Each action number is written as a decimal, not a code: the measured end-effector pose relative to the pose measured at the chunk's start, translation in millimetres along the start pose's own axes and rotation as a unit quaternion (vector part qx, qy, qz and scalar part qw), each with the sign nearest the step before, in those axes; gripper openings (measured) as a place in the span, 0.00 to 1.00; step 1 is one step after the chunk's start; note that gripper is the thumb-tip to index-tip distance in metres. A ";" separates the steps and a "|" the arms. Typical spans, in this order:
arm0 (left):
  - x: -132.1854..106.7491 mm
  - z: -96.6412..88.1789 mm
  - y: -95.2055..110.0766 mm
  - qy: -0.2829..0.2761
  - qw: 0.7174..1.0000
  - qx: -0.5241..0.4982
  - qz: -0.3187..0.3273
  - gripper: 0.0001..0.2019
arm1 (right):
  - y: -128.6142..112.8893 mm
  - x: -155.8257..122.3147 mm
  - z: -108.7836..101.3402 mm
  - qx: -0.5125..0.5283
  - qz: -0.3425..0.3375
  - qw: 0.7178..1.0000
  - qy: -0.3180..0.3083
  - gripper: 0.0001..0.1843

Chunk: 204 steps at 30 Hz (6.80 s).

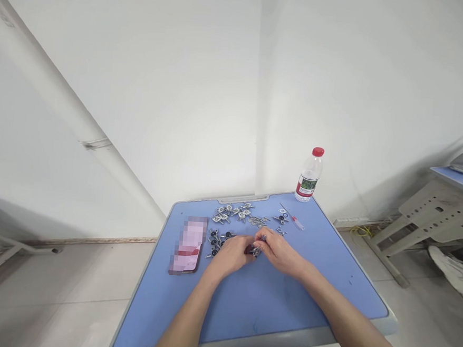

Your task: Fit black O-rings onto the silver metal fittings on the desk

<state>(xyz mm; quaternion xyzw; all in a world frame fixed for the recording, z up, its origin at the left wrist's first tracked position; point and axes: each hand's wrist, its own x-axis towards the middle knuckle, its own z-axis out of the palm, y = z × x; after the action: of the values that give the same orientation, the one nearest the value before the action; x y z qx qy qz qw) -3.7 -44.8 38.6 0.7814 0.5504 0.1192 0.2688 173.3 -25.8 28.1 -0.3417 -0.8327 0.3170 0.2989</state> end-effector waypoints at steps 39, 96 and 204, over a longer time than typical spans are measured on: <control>2.7 6.7 -7.4 -0.002 1.000 -0.021 0.023 0.04 | 4.1 -0.5 13.9 0.037 -0.056 0.994 0.084 0.18; 4.5 7.1 -13.4 0.007 1.000 -0.029 0.004 0.07 | 12.4 -2.6 -9.5 -0.241 -0.027 0.969 -0.036 0.08; 8.4 7.2 -5.2 0.072 0.995 0.061 0.017 0.06 | 29.4 16.2 -18.4 -0.129 0.122 0.981 0.073 0.10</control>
<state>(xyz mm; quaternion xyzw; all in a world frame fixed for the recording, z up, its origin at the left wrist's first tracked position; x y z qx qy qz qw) -1.3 -37.8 29.0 0.7952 0.5609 0.1461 0.1778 188.0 9.1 22.6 -0.4986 -0.7945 0.2151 0.2718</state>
